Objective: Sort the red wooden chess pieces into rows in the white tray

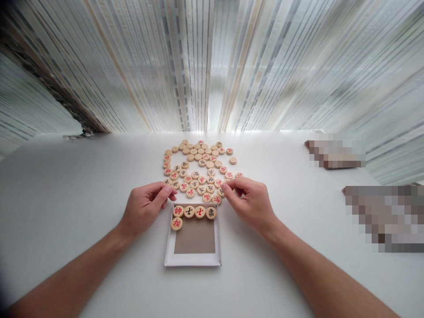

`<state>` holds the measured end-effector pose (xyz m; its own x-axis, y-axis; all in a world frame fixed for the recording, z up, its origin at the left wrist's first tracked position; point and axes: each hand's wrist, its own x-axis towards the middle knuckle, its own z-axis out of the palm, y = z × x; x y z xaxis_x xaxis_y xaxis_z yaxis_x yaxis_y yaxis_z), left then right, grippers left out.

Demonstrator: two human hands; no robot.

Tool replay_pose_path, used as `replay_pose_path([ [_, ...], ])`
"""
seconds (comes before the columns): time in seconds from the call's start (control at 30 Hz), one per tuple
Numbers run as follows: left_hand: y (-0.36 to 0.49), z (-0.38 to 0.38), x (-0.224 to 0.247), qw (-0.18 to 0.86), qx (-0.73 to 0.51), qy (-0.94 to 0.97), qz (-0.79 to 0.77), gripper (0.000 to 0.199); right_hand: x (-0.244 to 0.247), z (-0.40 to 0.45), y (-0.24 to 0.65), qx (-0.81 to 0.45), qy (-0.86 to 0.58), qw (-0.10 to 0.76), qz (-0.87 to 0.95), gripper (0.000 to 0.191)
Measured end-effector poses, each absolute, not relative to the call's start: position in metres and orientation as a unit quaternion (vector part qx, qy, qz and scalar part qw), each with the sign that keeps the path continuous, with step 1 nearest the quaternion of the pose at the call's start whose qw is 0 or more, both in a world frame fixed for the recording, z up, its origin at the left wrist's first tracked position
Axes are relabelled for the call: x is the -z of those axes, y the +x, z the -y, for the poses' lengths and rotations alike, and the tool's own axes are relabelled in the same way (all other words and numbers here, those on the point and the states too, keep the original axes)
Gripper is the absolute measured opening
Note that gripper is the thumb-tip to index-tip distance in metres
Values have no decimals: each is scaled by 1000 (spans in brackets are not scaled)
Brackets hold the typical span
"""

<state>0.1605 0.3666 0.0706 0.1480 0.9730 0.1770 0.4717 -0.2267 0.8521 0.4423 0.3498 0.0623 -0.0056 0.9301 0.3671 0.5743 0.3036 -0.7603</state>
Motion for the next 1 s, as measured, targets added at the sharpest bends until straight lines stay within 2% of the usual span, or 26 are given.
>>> replay_pose_path([
  [1.0,157,-368,-69,336,-398,667,-533,37,-70,-355,445,-227,-576,444,648,33],
])
